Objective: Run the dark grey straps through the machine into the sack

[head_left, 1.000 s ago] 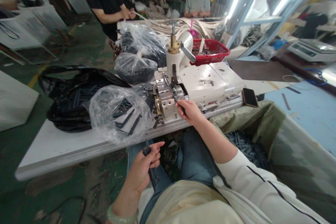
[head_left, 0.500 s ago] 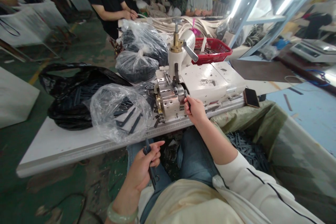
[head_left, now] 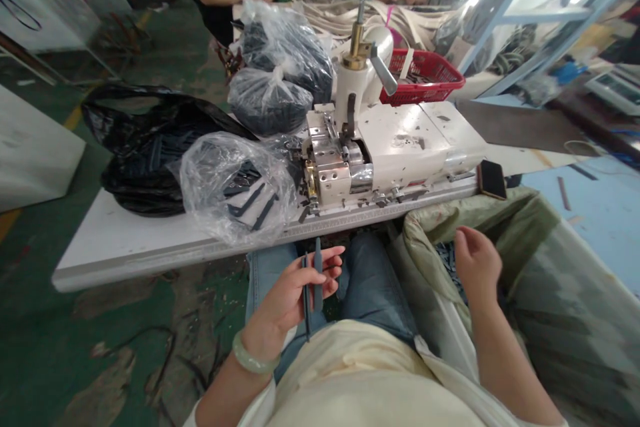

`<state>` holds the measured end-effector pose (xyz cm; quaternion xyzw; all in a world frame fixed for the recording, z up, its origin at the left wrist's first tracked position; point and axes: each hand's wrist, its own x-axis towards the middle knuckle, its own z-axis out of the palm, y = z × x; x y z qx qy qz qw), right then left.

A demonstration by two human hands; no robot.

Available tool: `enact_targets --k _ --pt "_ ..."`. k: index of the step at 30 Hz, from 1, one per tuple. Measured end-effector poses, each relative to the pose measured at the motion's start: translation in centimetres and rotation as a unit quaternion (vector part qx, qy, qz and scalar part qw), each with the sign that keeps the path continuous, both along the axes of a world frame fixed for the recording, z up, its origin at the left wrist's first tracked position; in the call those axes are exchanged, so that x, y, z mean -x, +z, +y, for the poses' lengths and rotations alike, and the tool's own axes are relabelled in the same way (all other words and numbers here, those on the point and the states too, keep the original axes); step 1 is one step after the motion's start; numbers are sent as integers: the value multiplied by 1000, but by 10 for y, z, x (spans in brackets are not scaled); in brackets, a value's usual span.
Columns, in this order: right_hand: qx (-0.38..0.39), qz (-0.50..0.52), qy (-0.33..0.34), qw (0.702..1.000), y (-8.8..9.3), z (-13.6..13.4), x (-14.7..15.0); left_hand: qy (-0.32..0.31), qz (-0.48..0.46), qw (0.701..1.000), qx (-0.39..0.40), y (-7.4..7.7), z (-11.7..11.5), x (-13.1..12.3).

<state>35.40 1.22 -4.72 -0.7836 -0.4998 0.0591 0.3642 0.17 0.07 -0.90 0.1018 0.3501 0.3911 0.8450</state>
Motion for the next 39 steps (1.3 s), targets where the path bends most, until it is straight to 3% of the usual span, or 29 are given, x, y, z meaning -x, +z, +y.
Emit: enact_targets --k 2,5,7,9,11,14,17,20,25,31,33,37,39 --pt "49 167 162 971 14 5 50 -26 -5 1000 3 1 -1 -7" --pt "102 349 371 854 28 16 129 -44 -8 999 4 4 -7 -13" --pt "171 434 432 772 31 21 167 -35 -3 999 7 6 -12 -13" --pt "231 511 438 702 31 23 187 -17 8 1000 14 9 -17 -9" --pt "237 592 415 649 30 25 192 -3 11 1000 26 13 -20 -2" --pt "182 686 378 594 30 29 185 -25 -6 999 40 17 -20 9" --pt "171 716 377 562 31 30 175 -67 14 998 13 18 -17 11" --pt "179 711 399 550 31 27 169 -53 83 994 -38 14 -15 3" --pt "189 681 438 556 24 22 168 -21 175 980 -93 6 -14 -6" --pt "186 700 437 534 14 22 175 -38 160 982 -93 6 -16 2" --pt "169 689 431 557 15 29 178 -51 150 984 -83 7 -16 5" --pt "81 652 364 660 32 63 184 -55 147 985 -71 5 -15 8" --pt "74 642 325 691 44 88 185 -48 148 985 -72 3 -14 9"
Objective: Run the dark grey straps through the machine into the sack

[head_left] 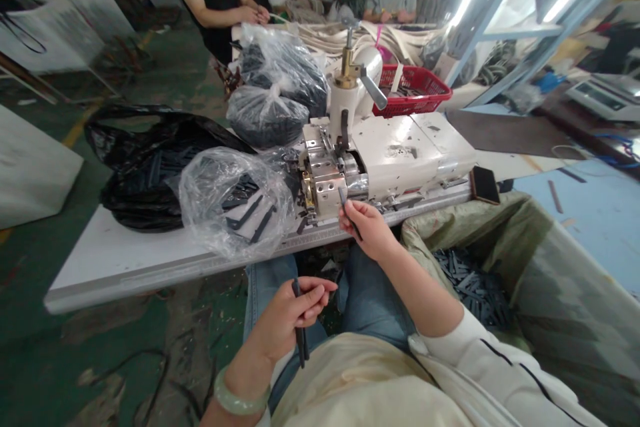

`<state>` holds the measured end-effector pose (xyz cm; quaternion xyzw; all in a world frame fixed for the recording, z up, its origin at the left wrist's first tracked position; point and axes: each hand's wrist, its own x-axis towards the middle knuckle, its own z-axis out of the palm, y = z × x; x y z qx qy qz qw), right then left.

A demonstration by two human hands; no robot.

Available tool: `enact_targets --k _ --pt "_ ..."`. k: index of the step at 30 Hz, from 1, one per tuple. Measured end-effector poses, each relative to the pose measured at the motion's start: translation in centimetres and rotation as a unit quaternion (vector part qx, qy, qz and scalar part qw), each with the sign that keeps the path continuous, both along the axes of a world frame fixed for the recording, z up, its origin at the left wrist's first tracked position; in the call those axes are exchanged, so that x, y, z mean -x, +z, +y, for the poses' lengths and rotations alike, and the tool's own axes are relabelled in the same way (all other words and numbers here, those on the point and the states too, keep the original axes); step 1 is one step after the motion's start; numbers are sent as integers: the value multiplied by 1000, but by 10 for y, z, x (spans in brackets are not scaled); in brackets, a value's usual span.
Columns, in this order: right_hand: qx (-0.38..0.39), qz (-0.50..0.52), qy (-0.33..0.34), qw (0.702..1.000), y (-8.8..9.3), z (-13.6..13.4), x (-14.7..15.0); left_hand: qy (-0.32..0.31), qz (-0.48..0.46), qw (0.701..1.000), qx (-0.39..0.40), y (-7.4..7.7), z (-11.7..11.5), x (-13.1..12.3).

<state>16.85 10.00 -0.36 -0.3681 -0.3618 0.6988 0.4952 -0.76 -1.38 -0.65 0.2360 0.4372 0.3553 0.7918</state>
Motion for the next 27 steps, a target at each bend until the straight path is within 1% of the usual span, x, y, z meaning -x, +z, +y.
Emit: enact_targets --k 2,4,7,13,20,22,24,26,27 --pt "33 -16 -7 999 10 23 0 6 0 1000 -2 -2 1 2" --pt "61 -26 -18 998 15 41 0 13 -1 1000 -2 -4 2 5" --pt "81 -35 -55 995 17 56 2 26 -3 1000 2 -5 2 10" --pt "101 -39 -62 992 19 64 7 39 -2 999 16 -7 2 15" --pt "121 -42 -127 984 25 70 11 36 -9 999 18 -10 3 13" --pt "104 -40 -164 980 25 71 11 35 -15 999 19 -10 3 13" --pt "67 -58 -218 972 22 66 4 39 -33 998 24 -9 4 13" --pt "17 -116 -293 949 14 52 -16 54 -71 995 34 -6 4 12" --pt "-6 -167 -334 928 9 42 -34 67 -98 992 41 -4 5 11"
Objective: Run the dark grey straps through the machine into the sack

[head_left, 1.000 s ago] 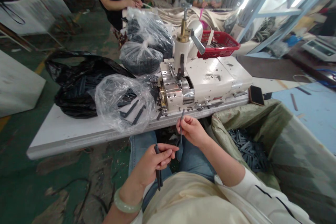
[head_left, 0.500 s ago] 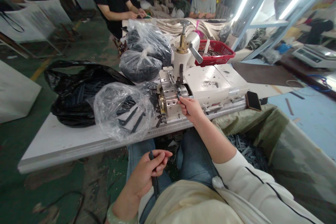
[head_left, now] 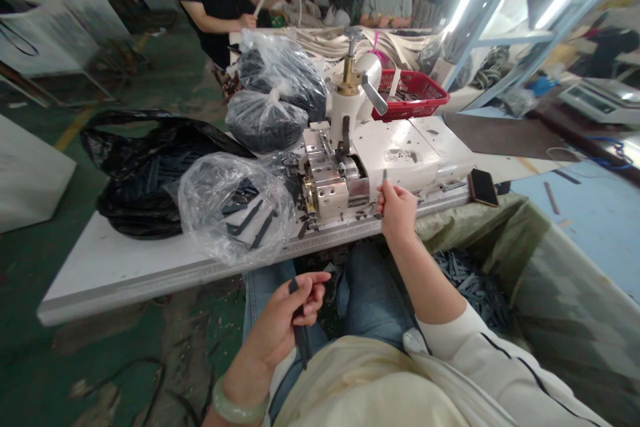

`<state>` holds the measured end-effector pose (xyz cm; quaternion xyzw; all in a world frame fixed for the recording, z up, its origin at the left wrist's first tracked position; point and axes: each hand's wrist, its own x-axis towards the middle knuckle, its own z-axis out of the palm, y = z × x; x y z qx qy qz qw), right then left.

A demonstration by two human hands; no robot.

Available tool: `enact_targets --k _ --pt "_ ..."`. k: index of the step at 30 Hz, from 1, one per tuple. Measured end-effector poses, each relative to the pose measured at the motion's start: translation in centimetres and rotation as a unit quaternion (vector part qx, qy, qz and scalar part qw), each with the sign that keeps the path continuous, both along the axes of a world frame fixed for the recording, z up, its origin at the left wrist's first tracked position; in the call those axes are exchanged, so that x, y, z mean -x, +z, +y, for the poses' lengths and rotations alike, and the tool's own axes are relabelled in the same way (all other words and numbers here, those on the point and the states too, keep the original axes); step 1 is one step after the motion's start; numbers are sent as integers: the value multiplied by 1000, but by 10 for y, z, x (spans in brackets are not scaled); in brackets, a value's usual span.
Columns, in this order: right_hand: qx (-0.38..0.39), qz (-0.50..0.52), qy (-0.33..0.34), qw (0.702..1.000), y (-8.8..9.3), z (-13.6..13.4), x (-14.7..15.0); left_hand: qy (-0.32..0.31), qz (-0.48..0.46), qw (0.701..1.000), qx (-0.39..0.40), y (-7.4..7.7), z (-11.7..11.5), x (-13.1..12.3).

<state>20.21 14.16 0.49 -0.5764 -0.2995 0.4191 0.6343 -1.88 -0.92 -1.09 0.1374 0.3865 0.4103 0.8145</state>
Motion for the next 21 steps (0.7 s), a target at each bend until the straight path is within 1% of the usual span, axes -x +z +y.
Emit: enact_targets --k 1,2,3,4,5,6,7,8,9,10,11,12,13,14,15,16,17,18,19,21 --pt "0 -75 -44 996 -7 -13 -22 15 -31 999 8 2 1 -1" --pt "13 -162 -91 982 -15 -27 -47 30 -64 997 18 4 2 -1" --pt "46 -265 -129 954 -23 -42 -74 42 -93 994 28 5 3 -2" --pt "91 -378 -157 908 -31 -57 -101 53 -119 991 39 6 4 -3" --pt "127 -473 -165 856 -37 -72 -126 59 -138 988 47 7 6 -3" --pt "148 -539 -191 807 -41 -85 -145 62 -149 985 55 8 8 -4" --pt "160 -577 -201 775 -43 -97 -158 62 -154 984 61 8 10 -5" --pt "169 -584 -186 772 -43 -106 -162 62 -155 984 65 8 11 -7" --pt "176 -557 -143 799 -40 -115 -157 60 -154 984 67 8 13 -10" --pt "185 -495 -63 846 -36 -122 -144 59 -152 984 67 8 14 -13" --pt "199 -402 48 892 -32 -128 -123 59 -148 985 64 8 15 -17" --pt "208 -282 176 920 -27 -134 -97 63 -140 987 55 7 15 -21" --pt "218 -159 304 914 -23 -139 -68 69 -125 989 42 7 15 -26" --pt "230 -64 412 879 -20 -145 -39 79 -101 991 24 7 14 -30" --pt "230 6 486 843 -18 -150 -12 92 -69 993 2 7 13 -34" --pt "231 54 533 812 -18 -155 11 105 -35 994 -19 7 11 -36" --pt "231 82 560 792 -19 -159 30 116 -2 993 -37 7 9 -38" --pt "225 90 568 786 -21 -163 45 126 23 990 -52 6 6 -38" --pt "212 80 565 794 -23 -166 55 135 39 988 -62 6 4 -36" --pt "172 30 538 824 -28 -169 64 143 38 987 -69 7 0 -30"
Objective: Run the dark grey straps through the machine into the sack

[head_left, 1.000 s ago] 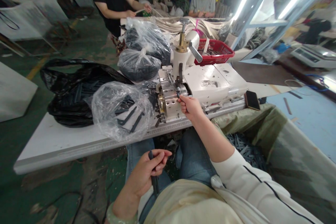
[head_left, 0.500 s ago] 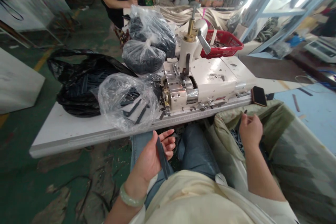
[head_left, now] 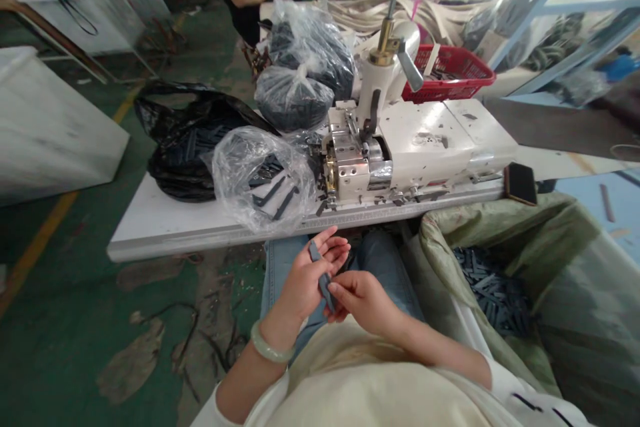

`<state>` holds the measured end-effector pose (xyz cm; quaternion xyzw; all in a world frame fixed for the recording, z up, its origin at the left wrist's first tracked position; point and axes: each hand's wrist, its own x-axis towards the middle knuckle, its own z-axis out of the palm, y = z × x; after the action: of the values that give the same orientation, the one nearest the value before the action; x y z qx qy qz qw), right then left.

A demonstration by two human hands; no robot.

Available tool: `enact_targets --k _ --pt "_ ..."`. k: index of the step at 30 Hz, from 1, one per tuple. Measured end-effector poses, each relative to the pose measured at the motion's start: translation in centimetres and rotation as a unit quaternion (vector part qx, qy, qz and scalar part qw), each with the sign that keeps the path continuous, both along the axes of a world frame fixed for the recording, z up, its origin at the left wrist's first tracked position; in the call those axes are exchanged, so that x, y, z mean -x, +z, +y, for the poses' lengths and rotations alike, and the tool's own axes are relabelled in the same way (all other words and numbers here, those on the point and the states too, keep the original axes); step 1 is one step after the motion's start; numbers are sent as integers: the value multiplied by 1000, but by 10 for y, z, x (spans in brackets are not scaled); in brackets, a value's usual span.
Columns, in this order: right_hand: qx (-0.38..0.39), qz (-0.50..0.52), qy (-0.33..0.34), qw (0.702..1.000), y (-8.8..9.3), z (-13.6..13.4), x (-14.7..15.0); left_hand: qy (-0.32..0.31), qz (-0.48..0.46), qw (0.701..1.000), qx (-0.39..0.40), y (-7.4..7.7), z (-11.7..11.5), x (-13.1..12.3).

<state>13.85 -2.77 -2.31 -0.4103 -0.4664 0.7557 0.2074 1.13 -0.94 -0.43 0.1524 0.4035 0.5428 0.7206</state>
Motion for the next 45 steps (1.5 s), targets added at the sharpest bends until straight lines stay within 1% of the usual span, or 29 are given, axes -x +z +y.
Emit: enact_targets --k 2,3,7,11,13,15,19,23,25,28,33,36,40,42,43,44,45 --pt "-46 -16 -28 998 -3 0 0 -6 -25 1000 -4 0 -3 8" --pt "-47 -16 -39 998 -4 1 -2 -13 -40 999 -5 0 -4 12" --pt "18 8 -74 997 -3 8 -14 -29 -66 997 2 -2 -1 21" --pt "63 28 -101 993 -2 13 -25 -2 -16 999 43 -6 5 21" --pt "83 35 -96 991 -3 13 -27 -1 13 999 45 -8 7 20" --pt "104 47 -83 990 -5 13 -28 -13 43 998 31 -9 8 17" --pt "167 100 -65 979 -8 13 -30 -19 104 994 15 -7 8 13" --pt "219 145 -63 963 -9 15 -35 -31 102 994 11 -7 8 13" --pt "245 165 -45 954 -10 17 -37 -25 104 994 8 -8 9 13" --pt "263 200 -23 943 -11 18 -38 -8 132 991 9 -8 10 12" --pt "277 234 -11 932 -16 22 -37 -8 219 976 12 -5 10 9" --pt "321 241 -14 916 -18 25 -35 3 251 968 14 -5 10 8" --pt "392 240 2 888 -20 29 -31 -3 261 965 4 -9 9 9" --pt "387 257 21 885 -19 31 -28 -22 254 967 -7 -10 9 10" --pt "370 268 28 889 -18 33 -27 -31 245 969 -9 -10 9 11" --pt "342 273 27 899 -16 37 -25 -36 235 971 -9 -10 10 13" --pt "301 268 16 915 -14 43 -24 -36 224 974 -5 -10 10 15"
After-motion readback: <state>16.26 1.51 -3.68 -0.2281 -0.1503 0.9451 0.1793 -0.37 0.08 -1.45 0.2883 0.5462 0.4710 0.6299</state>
